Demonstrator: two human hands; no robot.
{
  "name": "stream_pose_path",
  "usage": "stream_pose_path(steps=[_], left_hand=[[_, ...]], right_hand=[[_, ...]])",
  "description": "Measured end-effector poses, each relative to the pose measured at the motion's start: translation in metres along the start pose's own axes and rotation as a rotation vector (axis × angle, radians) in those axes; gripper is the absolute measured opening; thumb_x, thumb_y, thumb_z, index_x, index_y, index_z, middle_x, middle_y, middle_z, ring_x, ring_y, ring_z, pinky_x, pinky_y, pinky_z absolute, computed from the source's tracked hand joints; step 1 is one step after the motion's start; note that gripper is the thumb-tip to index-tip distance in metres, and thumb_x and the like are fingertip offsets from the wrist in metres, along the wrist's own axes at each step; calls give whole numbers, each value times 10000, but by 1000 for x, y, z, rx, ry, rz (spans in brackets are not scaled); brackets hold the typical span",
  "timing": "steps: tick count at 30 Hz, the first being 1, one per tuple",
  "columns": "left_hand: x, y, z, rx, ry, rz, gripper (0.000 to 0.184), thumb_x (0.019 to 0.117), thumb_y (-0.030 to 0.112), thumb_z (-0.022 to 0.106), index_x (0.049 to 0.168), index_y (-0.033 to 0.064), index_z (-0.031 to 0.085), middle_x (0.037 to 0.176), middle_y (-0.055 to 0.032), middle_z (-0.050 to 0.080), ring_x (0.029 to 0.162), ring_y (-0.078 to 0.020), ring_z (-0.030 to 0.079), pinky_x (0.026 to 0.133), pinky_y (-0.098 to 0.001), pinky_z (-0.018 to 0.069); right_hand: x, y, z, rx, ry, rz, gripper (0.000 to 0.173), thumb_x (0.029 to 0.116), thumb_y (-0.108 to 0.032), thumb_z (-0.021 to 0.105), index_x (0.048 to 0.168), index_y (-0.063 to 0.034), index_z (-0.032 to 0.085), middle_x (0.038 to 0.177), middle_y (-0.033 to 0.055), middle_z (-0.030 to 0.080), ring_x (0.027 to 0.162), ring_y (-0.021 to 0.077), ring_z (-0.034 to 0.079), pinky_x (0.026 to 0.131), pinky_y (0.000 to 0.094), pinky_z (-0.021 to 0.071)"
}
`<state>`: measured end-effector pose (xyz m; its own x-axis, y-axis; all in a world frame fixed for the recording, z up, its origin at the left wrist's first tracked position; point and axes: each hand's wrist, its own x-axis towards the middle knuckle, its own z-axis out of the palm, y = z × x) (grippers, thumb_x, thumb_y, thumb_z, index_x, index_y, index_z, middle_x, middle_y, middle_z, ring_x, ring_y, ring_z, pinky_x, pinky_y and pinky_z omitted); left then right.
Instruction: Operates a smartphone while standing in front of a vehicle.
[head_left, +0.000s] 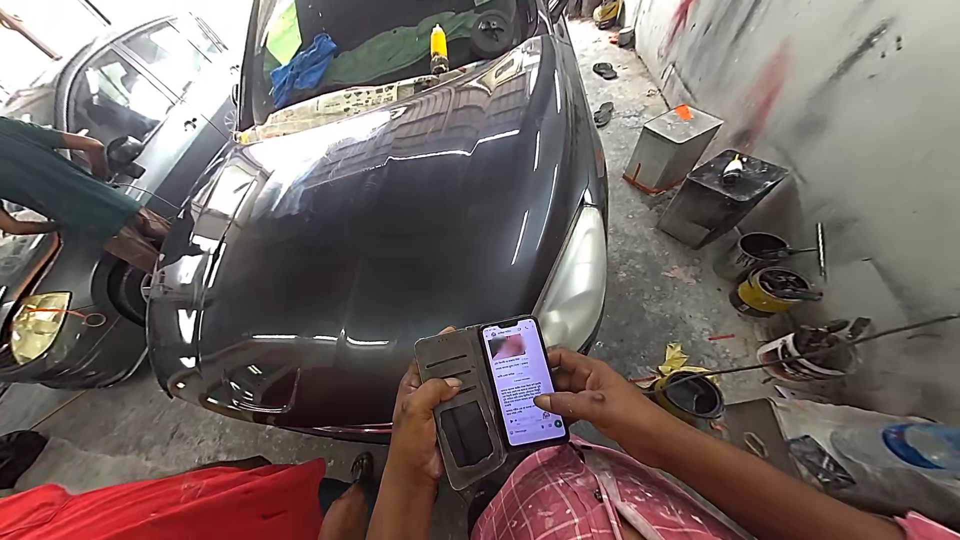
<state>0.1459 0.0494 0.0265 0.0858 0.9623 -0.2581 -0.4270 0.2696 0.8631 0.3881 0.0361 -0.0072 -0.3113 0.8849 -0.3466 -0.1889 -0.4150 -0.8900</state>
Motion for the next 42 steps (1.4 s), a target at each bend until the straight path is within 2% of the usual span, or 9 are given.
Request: stream_pose_path(steps=[13, 21, 31, 34, 42], left_hand=[[7, 1, 3, -3, 3, -21, 622, 841, -29, 538, 1450, 96, 551, 1157, -223, 698, 931, -257, 738, 794, -401, 634], [15, 0, 16, -12, 1, -30, 623, 824, -39, 545, 1440, 52, 532, 1112, -242, 702, 911, -275, 743, 792, -420, 636], [11, -18, 64, -1, -34, -26, 610, 823, -38, 551, 1428, 38, 537, 1120, -237, 703, 923, -266, 743, 801, -412, 635], [6, -28, 85, 7, -12, -22, 572, 822, -38, 548, 1390, 26, 550, 1081, -233, 712, 899, -263, 747, 782, -412, 638], [-7, -58, 130, -11, 4, -34, 591, 825, -48, 546, 1409, 40, 543, 1078, -235, 713, 889, -266, 749, 773, -416, 641]], right_hand=[[6, 0, -3, 20, 14, 25, 416, 877, -69, 722, 1257, -51, 553, 1027, 159, 753, 889, 259, 756, 763, 366, 637], [5, -6, -14, 46, 15, 15, 416, 873, -61, 720, 1251, -47, 546, 1030, 152, 755, 889, 256, 758, 745, 365, 639], [-21, -14, -58, 52, 20, 11, 407, 872, -69, 716, 1241, -50, 545, 1034, 137, 754, 899, 241, 755, 759, 361, 636], [-32, -15, -76, 64, 30, 25, 396, 874, -59, 712, 1233, -48, 547, 1025, 139, 755, 890, 243, 758, 749, 361, 639], [-62, -16, -122, 79, 25, 58, 320, 934, -84, 669, 1231, -50, 557, 1052, 146, 748, 908, 249, 754, 756, 364, 637]])
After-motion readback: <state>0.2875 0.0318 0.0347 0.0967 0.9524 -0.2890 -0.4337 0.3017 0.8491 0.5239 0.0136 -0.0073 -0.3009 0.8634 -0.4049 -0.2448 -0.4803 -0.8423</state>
